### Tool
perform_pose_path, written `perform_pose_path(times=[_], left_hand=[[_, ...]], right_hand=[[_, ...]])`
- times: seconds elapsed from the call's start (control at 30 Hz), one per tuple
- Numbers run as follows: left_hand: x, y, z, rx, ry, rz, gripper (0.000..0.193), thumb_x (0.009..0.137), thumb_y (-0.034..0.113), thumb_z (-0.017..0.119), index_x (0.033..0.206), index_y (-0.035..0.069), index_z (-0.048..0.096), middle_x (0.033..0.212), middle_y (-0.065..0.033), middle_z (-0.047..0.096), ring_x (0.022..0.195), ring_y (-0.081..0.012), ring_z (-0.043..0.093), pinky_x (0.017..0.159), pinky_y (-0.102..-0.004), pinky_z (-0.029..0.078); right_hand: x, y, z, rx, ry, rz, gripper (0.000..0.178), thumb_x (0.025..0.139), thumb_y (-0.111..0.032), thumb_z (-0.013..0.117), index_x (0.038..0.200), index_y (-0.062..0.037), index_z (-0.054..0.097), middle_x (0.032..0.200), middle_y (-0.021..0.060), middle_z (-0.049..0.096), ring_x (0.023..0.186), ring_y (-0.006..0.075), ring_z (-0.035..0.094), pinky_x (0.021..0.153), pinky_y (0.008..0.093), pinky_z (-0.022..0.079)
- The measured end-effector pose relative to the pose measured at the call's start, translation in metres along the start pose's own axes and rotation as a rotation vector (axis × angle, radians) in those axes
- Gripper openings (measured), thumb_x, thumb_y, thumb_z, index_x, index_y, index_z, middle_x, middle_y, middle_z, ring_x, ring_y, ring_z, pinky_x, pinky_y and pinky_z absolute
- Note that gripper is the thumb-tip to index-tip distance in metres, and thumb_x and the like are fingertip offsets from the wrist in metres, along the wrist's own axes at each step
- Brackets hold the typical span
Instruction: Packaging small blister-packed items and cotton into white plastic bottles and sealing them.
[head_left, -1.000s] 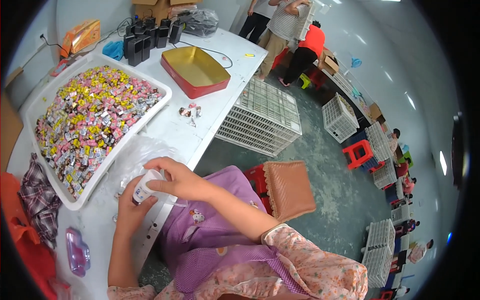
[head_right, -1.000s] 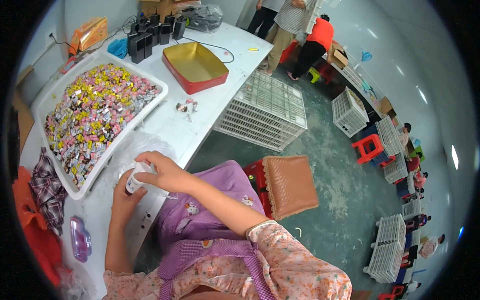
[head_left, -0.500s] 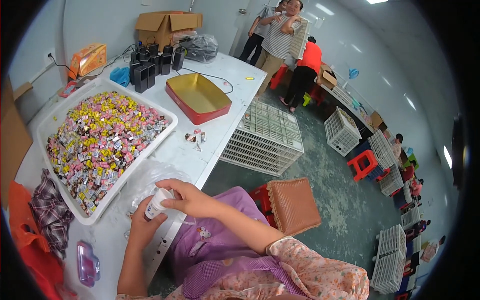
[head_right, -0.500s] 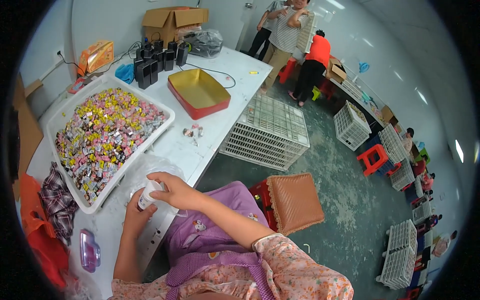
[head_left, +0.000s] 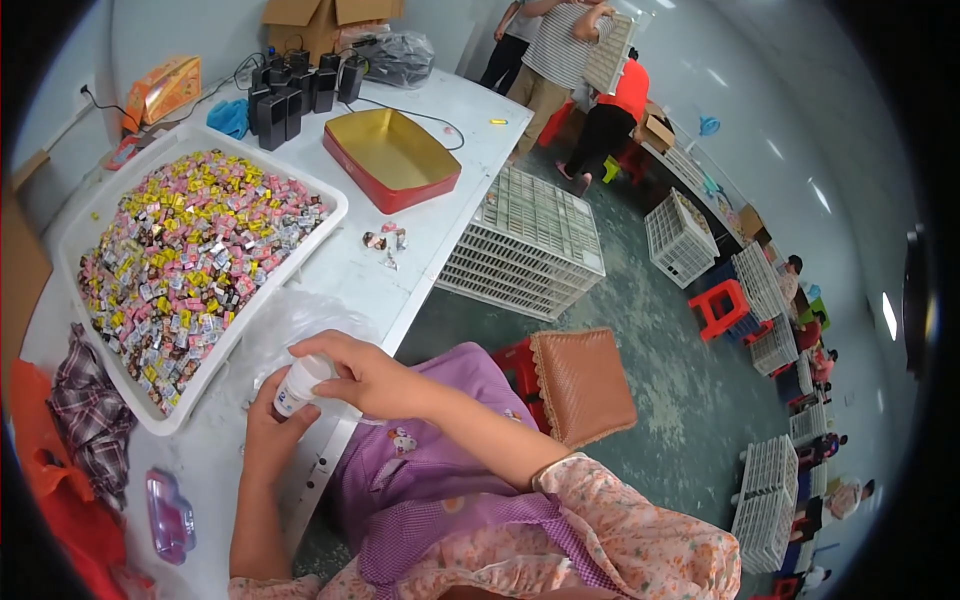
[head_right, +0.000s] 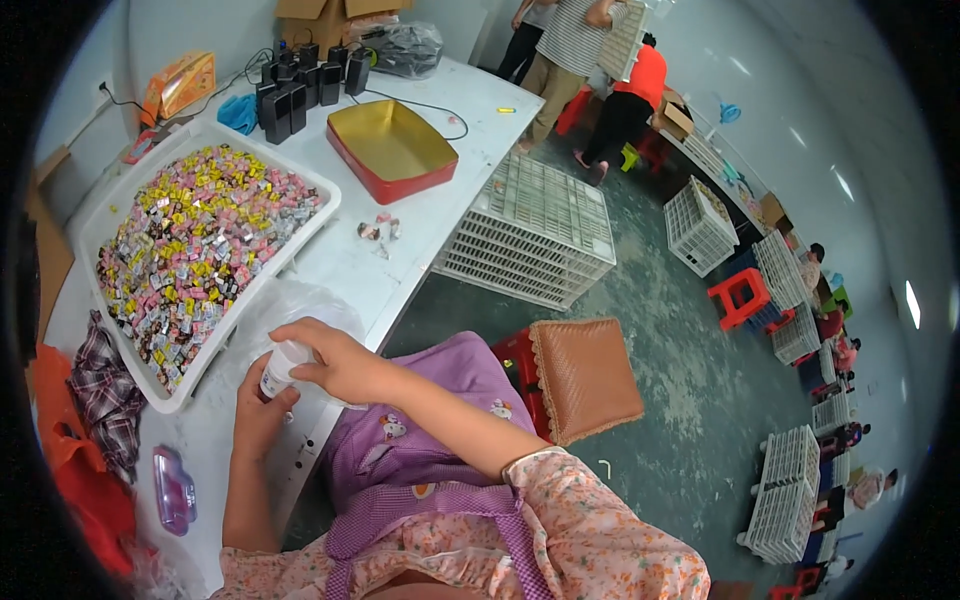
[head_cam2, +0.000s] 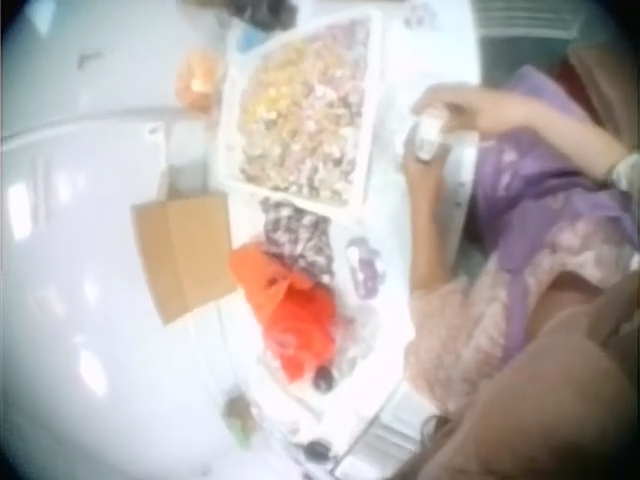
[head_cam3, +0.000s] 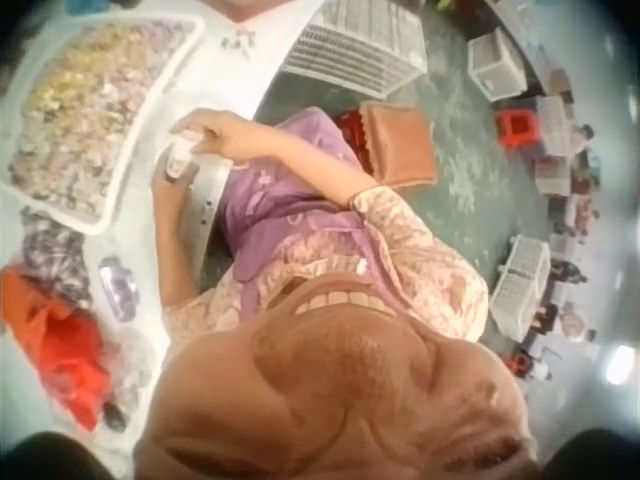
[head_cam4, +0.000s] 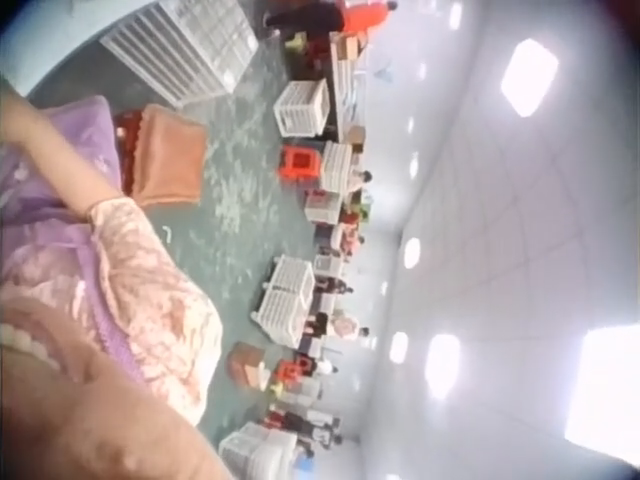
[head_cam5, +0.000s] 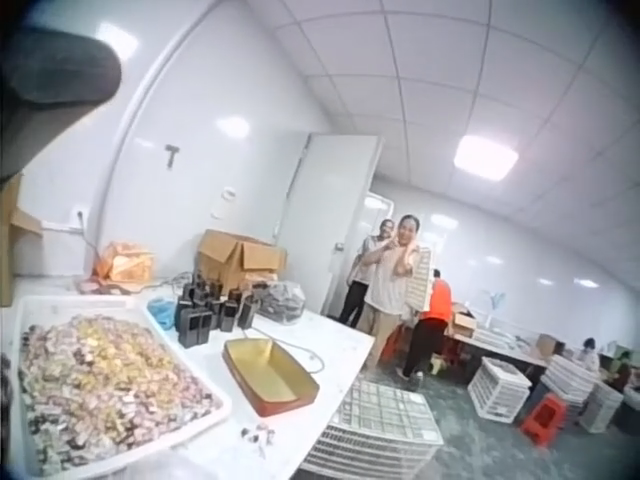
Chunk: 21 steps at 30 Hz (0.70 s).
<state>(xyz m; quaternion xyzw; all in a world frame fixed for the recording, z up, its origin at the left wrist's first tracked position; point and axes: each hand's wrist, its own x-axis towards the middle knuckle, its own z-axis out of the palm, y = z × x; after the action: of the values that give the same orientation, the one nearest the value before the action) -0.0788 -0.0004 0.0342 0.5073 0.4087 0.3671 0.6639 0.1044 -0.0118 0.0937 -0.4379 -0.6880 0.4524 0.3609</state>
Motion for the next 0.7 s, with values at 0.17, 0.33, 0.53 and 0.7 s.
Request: perform_pose_path(times=[0.17, 0.33, 0.53, 0.7], left_hand=[[-0.004, 0.006, 0.007, -0.003, 0.008, 0.025, 0.055, 0.071, -0.005, 0.064, 0.121, 0.004, 0.044, 0.104, -0.0048, 0.055, 0.093, -0.0119, 0.054, 0.079, -0.0239, 0.044], [-0.002, 0.005, 0.002, 0.022, 0.019, 0.032, 0.056, 0.070, -0.005, 0.065, 0.122, 0.003, 0.044, 0.105, -0.0053, 0.055, 0.092, -0.0117, 0.054, 0.076, -0.0239, 0.046], [0.003, -0.001, -0.002, 0.002, -0.005, 0.005, 0.058, 0.070, -0.002, 0.067, 0.122, 0.003, 0.044, 0.107, -0.0040, 0.054, 0.094, -0.0121, 0.053, 0.076, -0.0238, 0.045], [-0.001, -0.004, -0.002, -0.012, -0.012, 0.046, 0.058, 0.070, 0.002, 0.069, 0.122, 0.004, 0.044, 0.106, -0.0031, 0.055, 0.091, -0.0116, 0.053, 0.074, -0.0233, 0.045]], right_hand=[[0.002, 0.000, 0.007, -0.132, 0.154, 0.046, 0.047, 0.076, -0.020, 0.066, 0.116, -0.0033, 0.049, 0.101, 0.0097, 0.052, 0.079, 0.0174, 0.047, 0.073, 0.0281, 0.041], [0.005, 0.000, 0.006, -0.220, 0.161, -0.022, 0.041, 0.077, -0.019, 0.065, 0.111, -0.0023, 0.050, 0.097, 0.0143, 0.052, 0.090, 0.0231, 0.052, 0.079, 0.0308, 0.041], [0.004, -0.002, -0.003, -0.112, 0.105, -0.098, 0.040, 0.077, -0.004, 0.060, 0.116, -0.0085, 0.049, 0.094, 0.0067, 0.047, 0.072, 0.0157, 0.042, 0.066, 0.0264, 0.038], [-0.002, -0.015, -0.003, 0.021, 0.101, 0.017, 0.042, 0.076, -0.001, 0.060, 0.116, -0.0097, 0.049, 0.092, 0.0034, 0.045, 0.068, 0.0102, 0.039, 0.062, 0.0229, 0.035]])
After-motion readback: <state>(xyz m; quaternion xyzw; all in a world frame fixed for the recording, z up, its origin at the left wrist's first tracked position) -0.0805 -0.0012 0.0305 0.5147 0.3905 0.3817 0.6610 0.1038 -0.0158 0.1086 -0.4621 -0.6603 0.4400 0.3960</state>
